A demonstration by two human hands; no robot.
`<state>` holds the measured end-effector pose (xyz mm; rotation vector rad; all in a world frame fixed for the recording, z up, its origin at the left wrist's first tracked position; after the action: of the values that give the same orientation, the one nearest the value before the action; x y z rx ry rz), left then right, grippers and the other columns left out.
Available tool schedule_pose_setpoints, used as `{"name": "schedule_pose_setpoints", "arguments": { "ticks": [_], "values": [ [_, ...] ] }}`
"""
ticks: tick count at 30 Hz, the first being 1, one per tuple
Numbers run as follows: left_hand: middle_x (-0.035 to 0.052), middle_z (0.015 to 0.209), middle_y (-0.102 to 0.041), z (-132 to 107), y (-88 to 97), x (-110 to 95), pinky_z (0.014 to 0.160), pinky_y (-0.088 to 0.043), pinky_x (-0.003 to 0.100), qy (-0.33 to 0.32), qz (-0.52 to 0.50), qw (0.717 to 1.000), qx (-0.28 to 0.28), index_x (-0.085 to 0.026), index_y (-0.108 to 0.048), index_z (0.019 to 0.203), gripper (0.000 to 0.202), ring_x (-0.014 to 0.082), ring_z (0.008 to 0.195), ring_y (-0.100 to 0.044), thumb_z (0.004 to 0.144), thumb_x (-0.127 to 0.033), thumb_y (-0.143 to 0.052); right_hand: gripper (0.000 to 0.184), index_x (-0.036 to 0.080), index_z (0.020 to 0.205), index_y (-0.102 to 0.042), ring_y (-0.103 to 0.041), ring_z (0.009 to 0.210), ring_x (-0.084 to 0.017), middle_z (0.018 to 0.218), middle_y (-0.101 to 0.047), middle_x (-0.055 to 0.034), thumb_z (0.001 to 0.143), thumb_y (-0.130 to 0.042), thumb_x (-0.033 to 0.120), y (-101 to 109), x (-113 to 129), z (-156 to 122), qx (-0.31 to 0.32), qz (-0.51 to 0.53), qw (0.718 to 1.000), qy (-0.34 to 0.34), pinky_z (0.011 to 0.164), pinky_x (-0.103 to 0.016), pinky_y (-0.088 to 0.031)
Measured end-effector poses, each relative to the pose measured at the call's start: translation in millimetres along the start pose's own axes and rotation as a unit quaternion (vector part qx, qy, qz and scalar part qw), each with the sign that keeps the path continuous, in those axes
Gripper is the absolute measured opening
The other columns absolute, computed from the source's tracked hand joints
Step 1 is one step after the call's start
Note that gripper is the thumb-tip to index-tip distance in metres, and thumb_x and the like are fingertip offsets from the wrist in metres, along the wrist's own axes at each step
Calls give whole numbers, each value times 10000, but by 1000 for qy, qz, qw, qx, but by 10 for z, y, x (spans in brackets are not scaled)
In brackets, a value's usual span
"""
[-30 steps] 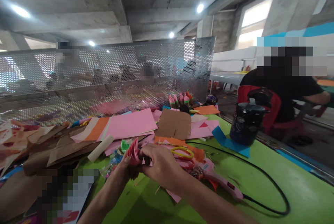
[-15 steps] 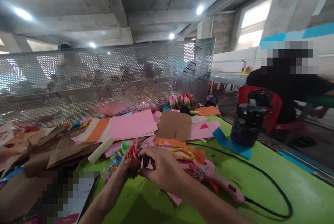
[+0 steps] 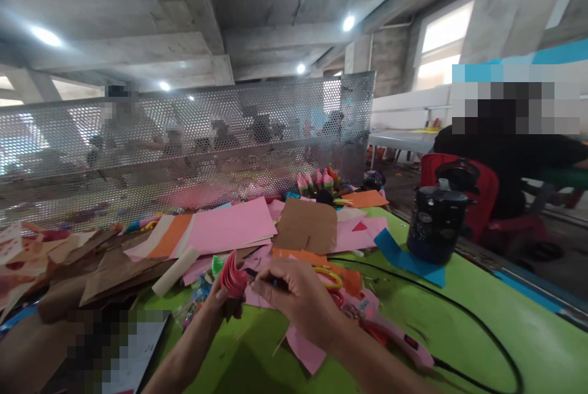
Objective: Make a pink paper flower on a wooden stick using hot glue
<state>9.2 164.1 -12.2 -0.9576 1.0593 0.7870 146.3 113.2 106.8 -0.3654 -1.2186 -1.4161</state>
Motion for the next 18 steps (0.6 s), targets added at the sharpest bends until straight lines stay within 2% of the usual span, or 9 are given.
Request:
{"name": "schedule_pose_setpoints", "arguments": {
  "ticks": [2,4,8,11,15,18],
  "values": [
    [2,792,-671,-5,2,-24,511,-436,241,8,-14,1000,-8,-231,-366,1434,833,113,531,-567,746,-579,-680,376,170,663,-568,-430,570,-102,616,-480,36,955,-518,402,2,-33,0,8,14,1000,-14,535,-219,-305],
    [6,745,-665,-15,-8,-45,529,-448,253,13,-19,1000,-14,-238,-448,1385,739,137,556,-586,759,-550,-685,380,172,668,-566,-424,568,-100,618,-471,39,955,-520,417,8,-46,0,5,19,1000,-16,531,-218,-303],
    [-8,736,-660,-48,-43,-43,543,-454,256,23,-17,999,-25,-262,-448,1386,718,135,542,-582,751,-460,-719,129,188,820,-657,-525,667,-120,722,-587,23,907,-611,272,13,-34,-5,-12,10,1000,6,608,-214,-379],
    [-35,716,-652,-91,-79,-17,588,-461,246,35,-7,999,-38,-280,-406,1414,757,119,548,-570,736,-331,-739,45,198,865,-693,-594,741,-136,797,-664,8,872,-651,184,-17,-2,-14,-6,-13,1000,27,674,-228,-412],
    [-40,699,-646,-198,-89,-27,655,-473,248,50,38,993,-103,-237,-421,1400,736,141,636,-575,720,-194,-699,104,218,855,-721,-624,776,-144,805,-697,15,818,-717,121,-33,39,-22,-13,-50,998,43,727,-241,-420],
    [12,881,-697,-288,-141,-114,752,-490,273,36,54,988,-142,-215,-495,1323,601,168,769,-598,755,-254,-690,195,246,915,-737,-633,817,-148,836,-707,17,815,-708,81,-45,57,-27,-19,-57,997,52,752,-241,-434]
  ]
}}
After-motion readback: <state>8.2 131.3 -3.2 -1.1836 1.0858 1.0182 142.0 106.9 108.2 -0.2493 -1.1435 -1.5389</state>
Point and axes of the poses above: each hand's wrist, its own z-axis towards the middle knuckle, its own y-axis out of the back of the hand, x = y × z, the point moved 9 cm from there along z, towards the middle knuckle
